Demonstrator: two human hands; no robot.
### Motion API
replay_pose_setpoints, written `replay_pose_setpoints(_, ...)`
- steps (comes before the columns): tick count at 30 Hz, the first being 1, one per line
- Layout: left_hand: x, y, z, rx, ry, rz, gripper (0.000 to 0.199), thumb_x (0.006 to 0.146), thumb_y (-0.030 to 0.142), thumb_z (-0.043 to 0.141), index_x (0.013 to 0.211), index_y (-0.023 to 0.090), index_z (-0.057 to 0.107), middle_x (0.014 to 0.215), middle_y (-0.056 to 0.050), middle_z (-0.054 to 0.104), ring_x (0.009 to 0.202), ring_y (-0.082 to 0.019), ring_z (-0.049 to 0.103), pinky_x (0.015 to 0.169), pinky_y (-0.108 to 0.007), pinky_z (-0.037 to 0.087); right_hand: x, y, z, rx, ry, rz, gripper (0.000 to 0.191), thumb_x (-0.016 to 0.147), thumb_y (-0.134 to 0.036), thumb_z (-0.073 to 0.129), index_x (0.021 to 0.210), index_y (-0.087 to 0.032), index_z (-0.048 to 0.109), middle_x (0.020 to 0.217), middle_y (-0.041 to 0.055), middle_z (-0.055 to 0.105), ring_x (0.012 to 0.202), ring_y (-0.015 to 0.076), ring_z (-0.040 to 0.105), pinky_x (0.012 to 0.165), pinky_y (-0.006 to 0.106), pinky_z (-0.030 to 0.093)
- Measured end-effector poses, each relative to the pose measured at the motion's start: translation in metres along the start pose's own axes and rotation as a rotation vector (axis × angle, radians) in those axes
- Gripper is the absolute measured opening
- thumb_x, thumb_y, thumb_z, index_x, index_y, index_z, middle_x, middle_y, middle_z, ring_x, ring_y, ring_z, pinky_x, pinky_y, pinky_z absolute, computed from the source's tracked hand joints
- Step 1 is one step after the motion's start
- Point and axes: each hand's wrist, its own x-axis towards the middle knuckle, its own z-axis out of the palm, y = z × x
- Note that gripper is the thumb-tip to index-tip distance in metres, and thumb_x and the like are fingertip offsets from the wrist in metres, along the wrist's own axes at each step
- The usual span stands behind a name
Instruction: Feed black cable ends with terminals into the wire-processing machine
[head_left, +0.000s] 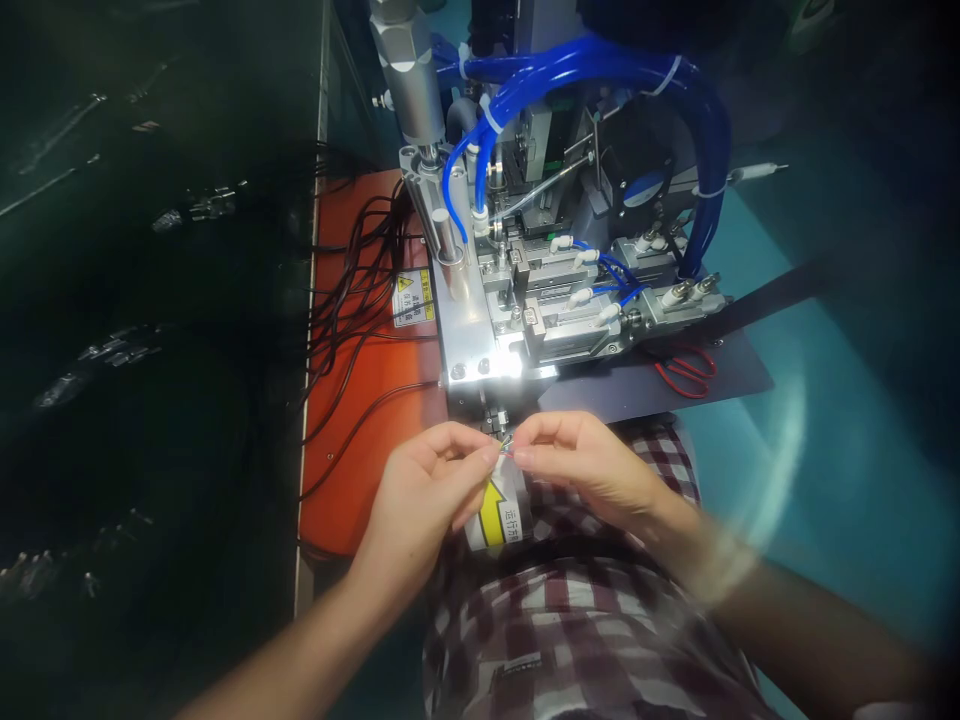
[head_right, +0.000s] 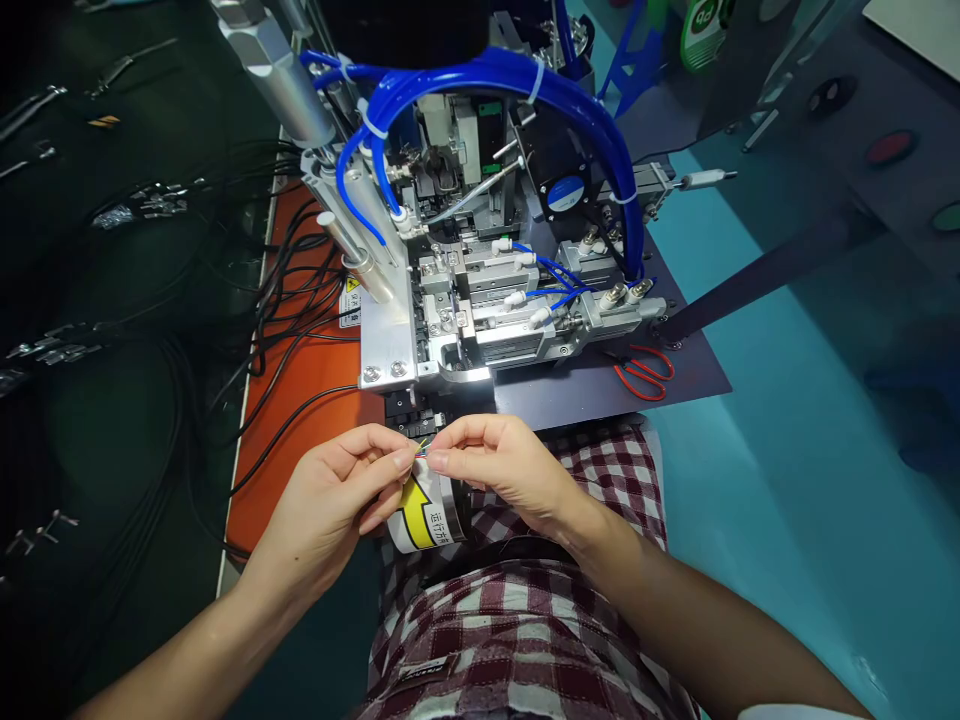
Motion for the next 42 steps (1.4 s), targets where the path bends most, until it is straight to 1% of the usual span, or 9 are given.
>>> replay_pose_setpoints(4,-0.002,0.001,0.001,0.016,-0.009,0.011,0.019,0.078,0.032,0.069,0.075,0.015,0.063,0.039,0.008,0.037,0.038,-0.003,0.027,0.043,-0.018,0.02,0.002,-0.003,-0.001,0.032,-0.022,0.032,0.017,0.068,-0.028,0.075,0.07,-0.014,0.066,0.055,-0.0057,0.049,0.048,0.0052,0.032,0.046,0.021,0.02)
replay_pose_setpoints(10,-0.003,0.002,0.001,0.018,-0.104,-0.022,0.019,0.073,0.03,0.073,0.072,0.014,0.062,0.042,0.009,0.036,0.037,-0.002,0.025,0.04,-0.017,0.018,0.003,-0.016,-0.008,-0.024,-0.159,0.134,0.01,0.072,-0.021,0.065,0.066,-0.013,0.063,0.051,-0.0069,0.042,0.044,0.0043,0.023,0.041,0.022,0.012)
replay_pose_setpoints(17,-0.003,0.008,0.002,0.073,-0.143,-0.12,0.022,0.066,0.032,0.076,0.07,0.014,0.063,0.042,0.008,0.038,0.036,-0.002,0.026,0.039,-0.018,0.016,0.001,-0.02,-0.011,-0.201,-0.341,-0.032,0.019,0.082,-0.034,0.063,0.08,-0.016,0.057,0.066,-0.0039,0.049,0.052,0.0062,0.032,0.045,0.021,0.022)
replay_pose_setpoints(19,-0.003,0.01,0.003,0.047,-0.127,-0.106,0.021,0.067,0.03,0.076,0.069,0.013,0.063,0.043,0.007,0.04,0.037,-0.002,0.026,0.039,-0.017,0.016,0.001,-0.019,-0.009,-0.218,-0.312,-0.079,0.021,0.084,-0.036,0.062,0.079,-0.017,0.055,0.061,-0.0059,0.045,0.049,0.0057,0.03,0.044,0.02,0.021)
replay_pose_setpoints(25,-0.002,0.009,0.003,-0.023,-0.079,-0.06,0.016,0.074,0.027,0.07,0.072,0.014,0.061,0.038,0.01,0.035,0.034,-0.001,0.023,0.041,-0.018,0.015,-0.007,-0.009,-0.004,-0.206,-0.02,-0.15,0.02,0.085,-0.036,0.061,0.081,-0.017,0.057,0.049,-0.0099,0.034,0.043,0.0051,0.025,0.041,0.02,0.018)
replay_pose_setpoints(34,-0.002,0.007,0.001,-0.019,-0.078,-0.041,0.016,0.077,0.027,0.068,0.075,0.015,0.059,0.039,0.01,0.037,0.034,-0.001,0.024,0.041,-0.018,0.016,-0.012,-0.01,0.008,-0.282,0.076,-0.184,0.019,0.078,-0.033,0.068,0.075,-0.017,0.059,0.053,-0.0066,0.041,0.046,0.007,0.03,0.043,0.022,0.023)
replay_pose_setpoints(37,-0.003,0.006,0.002,-0.001,-0.073,-0.033,0.017,0.076,0.027,0.068,0.074,0.015,0.058,0.04,0.01,0.035,0.036,-0.001,0.024,0.041,-0.018,0.015,-0.012,-0.007,0.01,-0.408,0.122,-0.347,0.009,0.08,-0.024,0.066,0.079,-0.017,0.06,0.057,-0.0057,0.047,0.046,0.0069,0.036,0.044,0.022,0.029)
replay_pose_setpoints(40,-0.004,0.005,0.002,0.021,-0.068,-0.034,0.017,0.078,0.028,0.067,0.073,0.015,0.057,0.041,0.01,0.035,0.036,-0.001,0.024,0.041,-0.017,0.015,-0.012,-0.004,0.006,-0.74,0.179,-0.726,0.004,0.081,-0.014,0.064,0.078,-0.017,0.063,0.075,0.0008,0.06,0.056,0.0085,0.048,0.051,0.023,0.037)
replay_pose_setpoints(42,-0.004,0.005,0.001,0.029,-0.079,-0.03,0.017,0.08,0.028,0.065,0.074,0.015,0.058,0.041,0.01,0.035,0.036,-0.001,0.024,0.041,-0.017,0.016,-0.012,-0.001,0.002,-1.036,0.217,-0.982,0.009,0.082,-0.01,0.061,0.08,-0.018,0.065,0.08,0.0027,0.064,0.062,0.0103,0.052,0.057,0.025,0.039)
